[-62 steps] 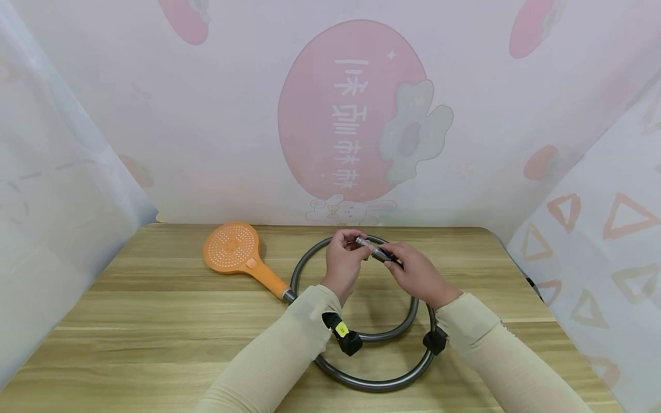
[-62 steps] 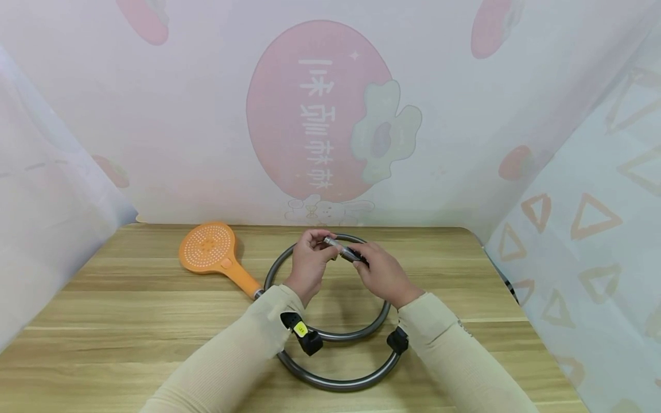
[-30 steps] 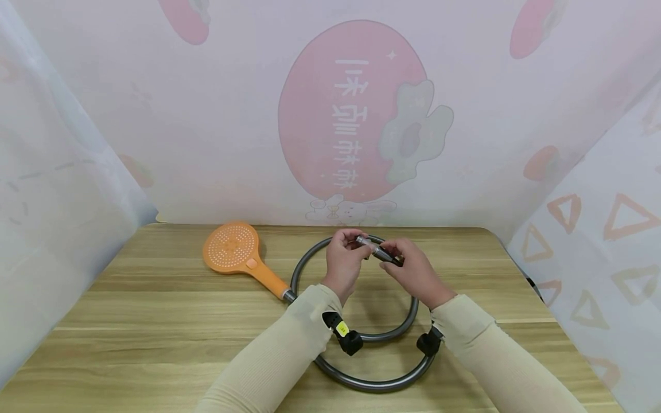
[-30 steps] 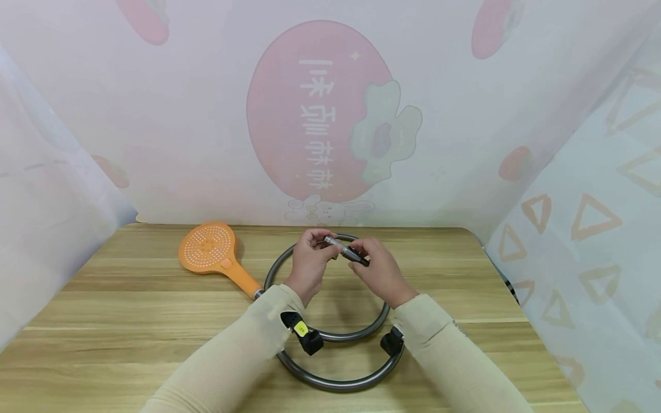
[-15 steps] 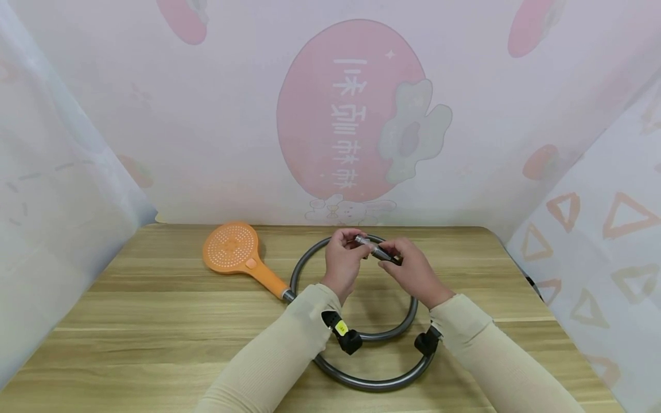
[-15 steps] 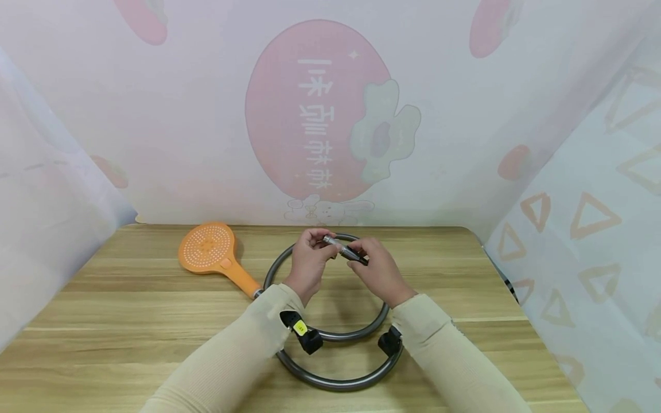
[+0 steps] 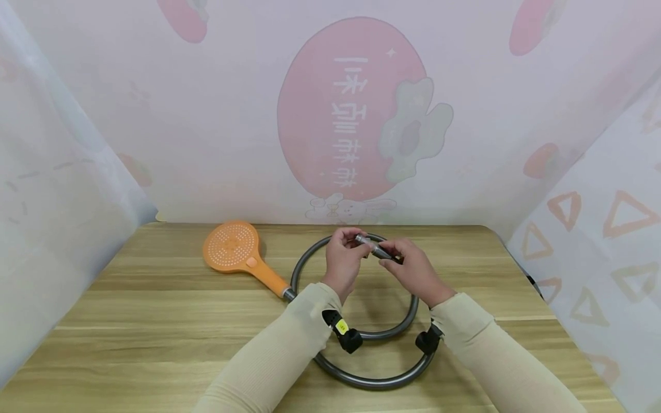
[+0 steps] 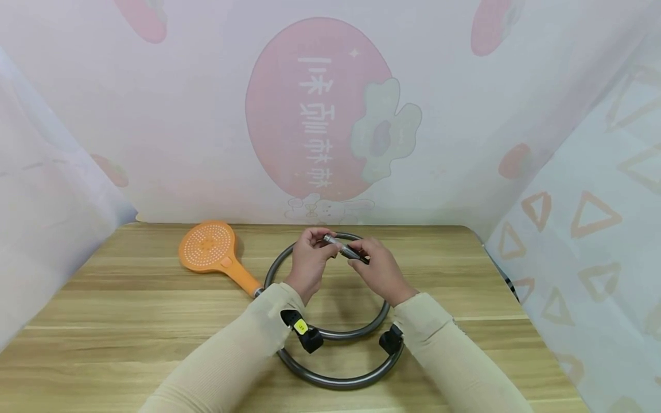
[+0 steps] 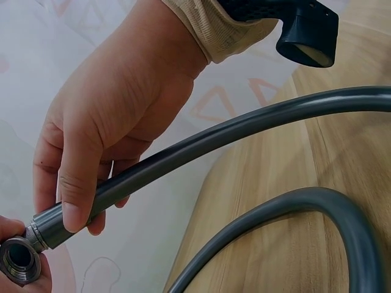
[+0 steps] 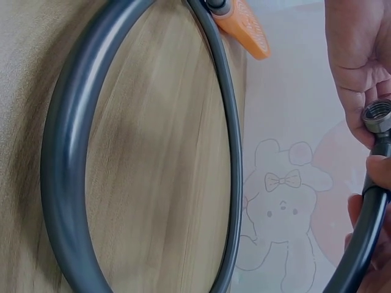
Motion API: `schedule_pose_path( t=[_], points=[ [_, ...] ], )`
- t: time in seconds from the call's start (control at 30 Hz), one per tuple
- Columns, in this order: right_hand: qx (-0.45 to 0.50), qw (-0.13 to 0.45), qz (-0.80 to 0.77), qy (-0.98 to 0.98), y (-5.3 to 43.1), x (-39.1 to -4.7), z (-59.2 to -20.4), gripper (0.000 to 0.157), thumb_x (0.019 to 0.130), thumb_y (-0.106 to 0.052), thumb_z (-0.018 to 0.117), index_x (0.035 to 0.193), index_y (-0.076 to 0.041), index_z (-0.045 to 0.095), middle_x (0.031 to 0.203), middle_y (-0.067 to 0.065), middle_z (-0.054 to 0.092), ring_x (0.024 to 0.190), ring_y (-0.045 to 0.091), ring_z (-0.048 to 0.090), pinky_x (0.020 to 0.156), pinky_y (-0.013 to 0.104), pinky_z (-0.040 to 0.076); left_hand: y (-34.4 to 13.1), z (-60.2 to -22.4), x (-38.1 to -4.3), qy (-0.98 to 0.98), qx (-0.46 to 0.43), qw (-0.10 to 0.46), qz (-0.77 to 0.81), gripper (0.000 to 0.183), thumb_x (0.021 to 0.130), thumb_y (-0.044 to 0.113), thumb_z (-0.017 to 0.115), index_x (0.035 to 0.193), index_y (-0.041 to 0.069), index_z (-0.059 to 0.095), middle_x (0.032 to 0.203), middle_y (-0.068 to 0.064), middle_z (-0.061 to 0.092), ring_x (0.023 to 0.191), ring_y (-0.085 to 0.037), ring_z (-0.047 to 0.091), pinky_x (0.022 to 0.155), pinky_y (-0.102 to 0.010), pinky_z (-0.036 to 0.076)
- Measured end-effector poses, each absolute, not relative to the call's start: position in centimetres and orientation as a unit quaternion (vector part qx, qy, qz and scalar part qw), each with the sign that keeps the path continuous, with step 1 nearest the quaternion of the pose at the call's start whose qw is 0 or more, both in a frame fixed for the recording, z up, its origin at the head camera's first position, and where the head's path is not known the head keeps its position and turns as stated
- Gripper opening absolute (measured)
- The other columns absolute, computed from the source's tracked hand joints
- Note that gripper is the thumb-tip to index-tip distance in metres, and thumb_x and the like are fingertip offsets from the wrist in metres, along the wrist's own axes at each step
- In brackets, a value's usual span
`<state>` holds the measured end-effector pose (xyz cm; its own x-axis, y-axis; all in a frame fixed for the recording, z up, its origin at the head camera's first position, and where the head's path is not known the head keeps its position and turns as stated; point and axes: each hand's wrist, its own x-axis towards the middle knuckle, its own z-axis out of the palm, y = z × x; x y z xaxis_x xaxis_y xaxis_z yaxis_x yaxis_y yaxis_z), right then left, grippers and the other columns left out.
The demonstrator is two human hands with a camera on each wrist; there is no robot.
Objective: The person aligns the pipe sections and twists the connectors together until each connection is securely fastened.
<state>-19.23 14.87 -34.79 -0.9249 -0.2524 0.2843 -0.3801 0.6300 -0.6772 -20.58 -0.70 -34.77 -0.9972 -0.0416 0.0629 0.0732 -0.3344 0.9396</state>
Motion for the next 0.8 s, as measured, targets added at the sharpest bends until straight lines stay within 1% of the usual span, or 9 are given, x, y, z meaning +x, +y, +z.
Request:
schedule_pose_path(
  t=[0.13, 0.23, 0.5, 0.6, 0.73, 0.8],
  points=[
    [0.176, 0.074, 0.391, -0.9, 14.9, -19.23, -34.86, 0.03, 0.091, -0.006, 0.065, 0.121, -0.003, 0.063, 0.108, 0.01, 0.058, 0.095, 0.021, 0.058, 0.079, 0.037, 0.051, -0.76, -34.83, -20.53, -0.576, -0.011, 0.032, -0.817, 0.034, 0.082, -0.009, 0.067, 0.112, -0.002, 0.054, 0.109, -0.013, 0.06, 0.086, -0.015, 0.057, 0.069, -0.023, 0.05],
    [0.176, 0.07, 0.391, -0.901, 14.88, -19.22, -34.92, 0.03, 0.092, -0.007, 0.064, 0.122, -0.004, 0.062, 0.11, 0.01, 0.059, 0.097, 0.022, 0.058, 0.08, 0.038, 0.051, -0.77, -34.9, -20.56, -0.576, -0.011, 0.032, -0.817, 0.036, 0.083, -0.01, 0.067, 0.115, -0.005, 0.053, 0.109, -0.012, 0.06, 0.086, -0.015, 0.057, 0.069, -0.023, 0.05],
    [0.174, 0.071, 0.388, -0.902, 14.85, -19.43, -35.09, 0.03, 0.093, -0.008, 0.063, 0.123, -0.004, 0.062, 0.112, 0.011, 0.058, 0.096, 0.022, 0.058, 0.079, 0.037, 0.051, -0.73, -35.19, -20.78, -0.576, -0.016, 0.037, -0.817, 0.032, 0.082, -0.01, 0.067, 0.111, -0.003, 0.054, 0.105, -0.009, 0.061, 0.086, -0.015, 0.057, 0.068, -0.023, 0.049],
    [0.175, 0.072, 0.386, -0.903, 14.91, -19.44, -35.14, 0.03, 0.094, -0.008, 0.063, 0.123, -0.004, 0.062, 0.112, 0.011, 0.058, 0.095, 0.022, 0.058, 0.078, 0.036, 0.051, -0.7, -35.22, -20.8, -0.574, -0.017, 0.037, -0.818, 0.031, 0.082, -0.01, 0.067, 0.11, -0.002, 0.055, 0.109, -0.015, 0.06, 0.085, -0.015, 0.057, 0.068, -0.023, 0.049],
    [0.18, 0.073, 0.379, -0.905, 14.94, -19.32, -35.06, 0.029, 0.094, -0.008, 0.062, 0.123, -0.004, 0.062, 0.112, 0.011, 0.059, 0.096, 0.022, 0.058, 0.078, 0.038, 0.051, -0.68, -35.13, -20.73, -0.574, -0.016, 0.033, -0.818, 0.031, 0.082, -0.01, 0.067, 0.11, -0.001, 0.055, 0.116, -0.023, 0.058, 0.086, -0.015, 0.057, 0.068, -0.023, 0.05],
    [0.182, 0.072, 0.374, -0.907, 14.95, -19.25, -34.99, 0.029, 0.094, -0.008, 0.062, 0.123, -0.004, 0.062, 0.113, 0.011, 0.059, 0.097, 0.023, 0.058, 0.08, 0.04, 0.051, -0.66, -35.13, -20.72, -0.575, -0.015, 0.031, -0.817, 0.031, 0.082, -0.01, 0.067, 0.11, -0.001, 0.055, 0.116, -0.022, 0.058, 0.087, -0.015, 0.057, 0.068, -0.023, 0.05]
  ],
)
